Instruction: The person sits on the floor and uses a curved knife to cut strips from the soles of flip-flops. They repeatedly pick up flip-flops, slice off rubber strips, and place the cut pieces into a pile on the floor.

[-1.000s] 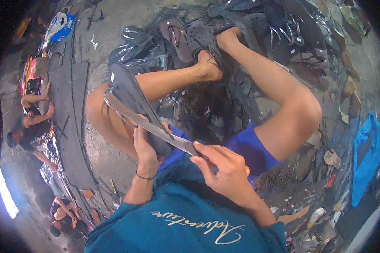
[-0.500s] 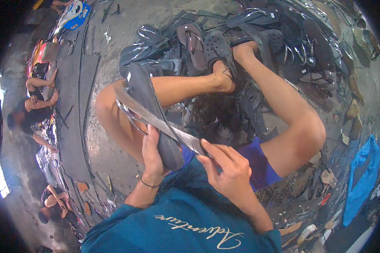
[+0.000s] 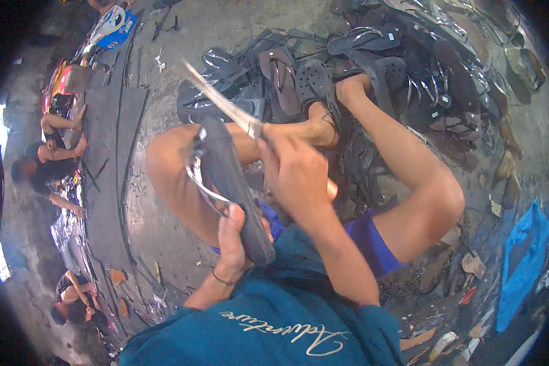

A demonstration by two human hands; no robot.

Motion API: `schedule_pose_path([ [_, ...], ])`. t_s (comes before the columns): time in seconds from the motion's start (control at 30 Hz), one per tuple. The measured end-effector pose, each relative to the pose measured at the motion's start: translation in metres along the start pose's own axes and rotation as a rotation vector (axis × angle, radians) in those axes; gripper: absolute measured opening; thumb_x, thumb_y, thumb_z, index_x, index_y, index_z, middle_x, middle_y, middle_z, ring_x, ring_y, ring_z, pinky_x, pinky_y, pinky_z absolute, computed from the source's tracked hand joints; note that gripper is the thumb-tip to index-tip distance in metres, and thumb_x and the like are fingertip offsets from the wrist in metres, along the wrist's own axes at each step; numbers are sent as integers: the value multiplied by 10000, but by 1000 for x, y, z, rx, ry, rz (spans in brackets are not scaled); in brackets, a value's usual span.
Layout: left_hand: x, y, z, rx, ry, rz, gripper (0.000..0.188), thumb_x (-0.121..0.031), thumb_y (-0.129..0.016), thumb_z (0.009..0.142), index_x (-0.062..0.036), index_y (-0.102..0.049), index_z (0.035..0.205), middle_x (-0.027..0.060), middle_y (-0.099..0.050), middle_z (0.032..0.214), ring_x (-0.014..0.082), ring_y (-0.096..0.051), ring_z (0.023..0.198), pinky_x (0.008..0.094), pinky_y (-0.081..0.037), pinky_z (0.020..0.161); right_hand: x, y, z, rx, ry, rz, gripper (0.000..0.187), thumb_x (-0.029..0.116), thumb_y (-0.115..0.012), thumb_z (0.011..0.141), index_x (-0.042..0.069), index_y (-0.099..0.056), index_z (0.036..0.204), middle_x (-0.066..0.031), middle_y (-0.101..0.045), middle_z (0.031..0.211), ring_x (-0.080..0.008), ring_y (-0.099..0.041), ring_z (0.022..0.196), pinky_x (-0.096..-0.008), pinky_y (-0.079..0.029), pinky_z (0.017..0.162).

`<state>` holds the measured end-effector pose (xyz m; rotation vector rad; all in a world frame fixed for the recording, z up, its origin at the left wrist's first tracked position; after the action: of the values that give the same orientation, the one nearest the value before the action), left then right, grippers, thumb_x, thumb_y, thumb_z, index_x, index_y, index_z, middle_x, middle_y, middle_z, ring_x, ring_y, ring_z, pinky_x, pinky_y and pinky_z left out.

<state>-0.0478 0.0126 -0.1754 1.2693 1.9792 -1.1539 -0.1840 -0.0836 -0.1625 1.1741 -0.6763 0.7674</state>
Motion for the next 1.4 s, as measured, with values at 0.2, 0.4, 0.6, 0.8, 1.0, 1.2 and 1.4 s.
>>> schedule_pose_path([
  [0.2,14,17,13,64,-48,60,344,-332,-569,965,12,-568,990,96,-652,829,167,-651,732,289,-549,674,-35,5,2,175,-352,413,342,303,-662,905,-23,-653,1006,-75,-624,674,-170,-593,589,-329,-464,543],
  [0.4,13,-21,56,160,-133,325,349,-315,-451,1028,-8,-503,1183,22,-571,1038,87,-535,856,224,-463,757,-45,36,-55,508,-752,606,264,261,-736,858,22,-665,945,47,-532,632,-32,-472,568,-225,-373,465],
  [0.6,-57,-67,158,359,-284,962,331,-322,-579,962,-10,-572,1071,50,-598,867,113,-564,746,250,-470,554,-78,146,31,-326,-637,797,431,407,-642,898,10,-627,1065,-48,-627,825,-51,-478,555,-235,-396,463],
  [0.8,-67,-47,358,46,-187,835,448,-351,-691,853,37,-604,1061,85,-662,899,137,-635,756,275,-560,560,-75,209,67,-562,-449,1014,468,271,-507,980,-2,-451,1357,-33,-610,1075,-16,-422,585,-180,-369,487],
  [1.0,-20,19,521,-312,-202,1480,793,-547,-660,784,96,-544,1233,230,-573,1256,381,-584,1127,433,-471,947,-105,188,38,-405,-612,1190,458,199,-513,960,-16,-439,1357,-22,-589,869,-39,-439,524,-221,-407,456],
  [1.2,-19,-2,531,-334,-54,1057,793,-406,-820,692,152,-546,1186,227,-613,1198,314,-610,1077,391,-482,925,-92,190,39,-412,-556,1076,492,178,-463,981,-51,-359,1404,-44,-548,861,-39,-418,537,-209,-408,458],
  [1.4,-128,-74,447,154,-385,280,563,-249,-777,817,49,-519,1219,111,-635,1120,226,-632,974,379,-515,846,-92,186,31,-414,-576,1039,249,144,-531,950,26,-468,1159,-83,-581,980,-66,-496,624,-231,-454,536],
])
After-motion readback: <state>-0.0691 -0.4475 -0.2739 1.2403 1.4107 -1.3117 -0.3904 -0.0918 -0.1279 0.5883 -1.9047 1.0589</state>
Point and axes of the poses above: each hand's wrist, its own z-axis towards the middle knuckle, its own y-axis out of the back of the hand, x = y × z, the point moved 4 cm from there along z, towards the middle knuckle
